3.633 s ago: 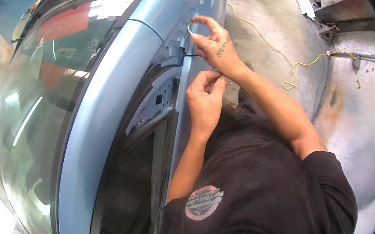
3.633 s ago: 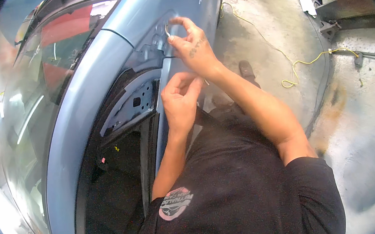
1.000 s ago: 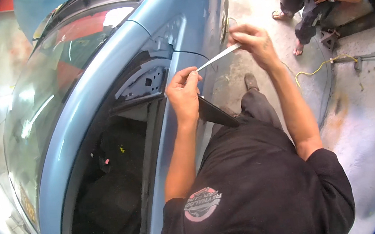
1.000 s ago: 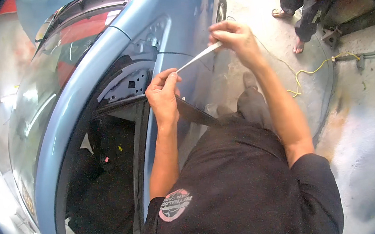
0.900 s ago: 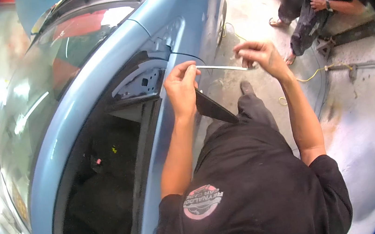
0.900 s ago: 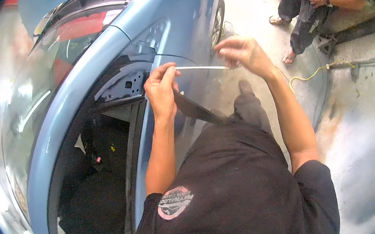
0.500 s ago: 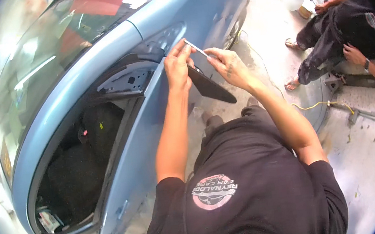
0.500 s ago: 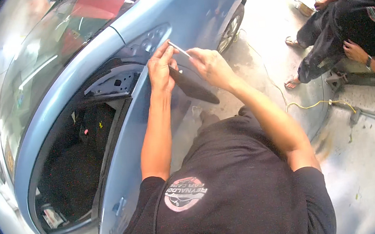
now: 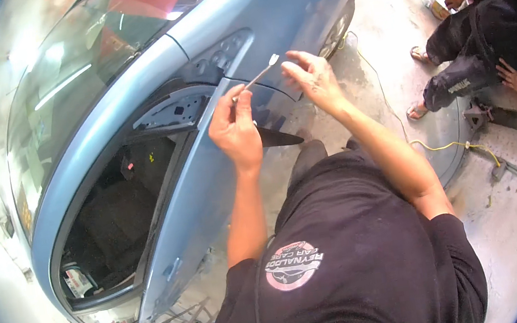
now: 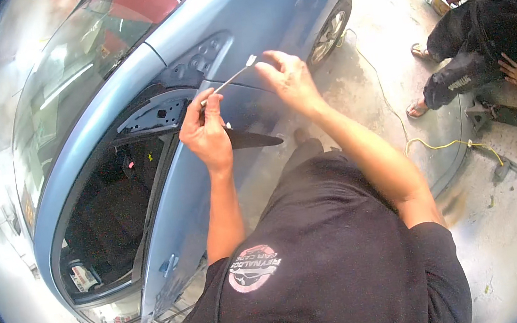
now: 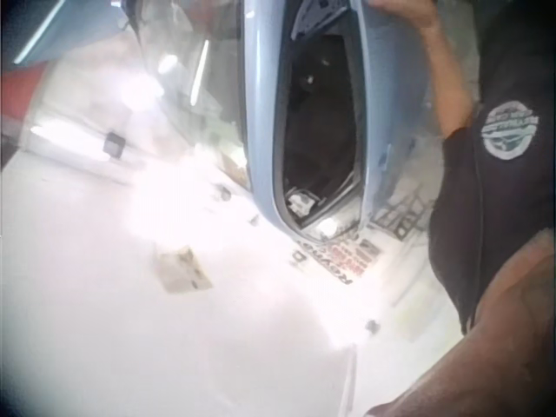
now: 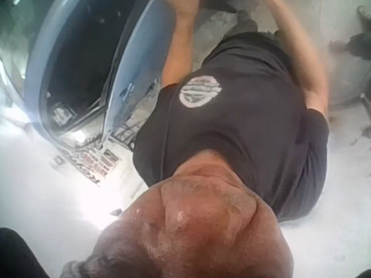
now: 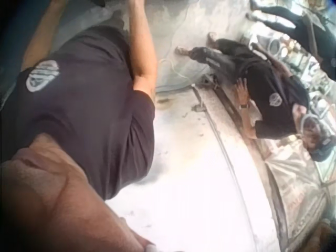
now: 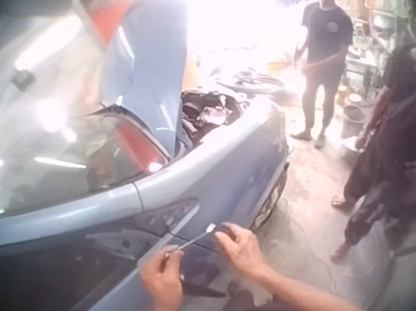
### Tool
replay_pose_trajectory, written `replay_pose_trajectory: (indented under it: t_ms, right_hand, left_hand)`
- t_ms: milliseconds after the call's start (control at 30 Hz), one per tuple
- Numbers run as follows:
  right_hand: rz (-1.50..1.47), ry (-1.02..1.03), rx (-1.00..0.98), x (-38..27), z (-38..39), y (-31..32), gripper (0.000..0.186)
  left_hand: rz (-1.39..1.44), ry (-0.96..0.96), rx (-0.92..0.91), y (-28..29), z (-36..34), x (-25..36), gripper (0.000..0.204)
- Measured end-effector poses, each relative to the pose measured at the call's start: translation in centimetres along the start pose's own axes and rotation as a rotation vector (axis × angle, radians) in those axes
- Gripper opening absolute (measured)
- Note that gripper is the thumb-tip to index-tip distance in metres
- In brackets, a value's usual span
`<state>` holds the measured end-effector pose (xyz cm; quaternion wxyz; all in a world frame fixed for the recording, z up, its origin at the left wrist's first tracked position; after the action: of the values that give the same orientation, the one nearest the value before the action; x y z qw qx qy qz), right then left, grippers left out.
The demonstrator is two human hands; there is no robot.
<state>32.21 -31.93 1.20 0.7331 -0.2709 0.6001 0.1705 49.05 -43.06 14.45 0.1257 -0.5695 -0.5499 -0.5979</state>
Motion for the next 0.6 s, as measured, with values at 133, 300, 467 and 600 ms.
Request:
replay_pose_trajectory:
  t_ms: [133, 300, 467, 600]
  right_hand:
    - [-0.67, -0.317, -0.144, -1.8, 3.0, -7.6, 0.053]
    - [-0.513, -0.161, -0.062, -2.9, 2.6, -8.9, 0.049]
    - [0.013, 0.094, 0.019, -2.8, 1.1, -6.6, 0.038]
    - [0.083, 0.156, -0.018, -2.9, 0.8, -7.9, 0.038]
  left_hand:
    - [-0.237, -0.371, -0.065, 1.0, 3.0, 2.2, 0.017]
    - [-0.06, -0.13, -0.3, 1.2, 3.1, -1.5, 0.027]
    - [0.129, 0.193, -0.47, -2.2, -1.8, -8.7, 0.018]
    - [0.31, 0.3, -0.531, -5.9, -5.1, -9.5, 0.023]
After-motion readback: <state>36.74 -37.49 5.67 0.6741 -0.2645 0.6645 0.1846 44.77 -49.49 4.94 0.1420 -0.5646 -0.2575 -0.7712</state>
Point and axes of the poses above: each hand's wrist, its own z-axis away from the middle knuckle, its own y-axis out of the back of the hand, x = y × z, the point moved 9 cm from there along -z, towards the middle knuckle, and after that the axes turned 12 degrees about -z, right-handed, at the moved point
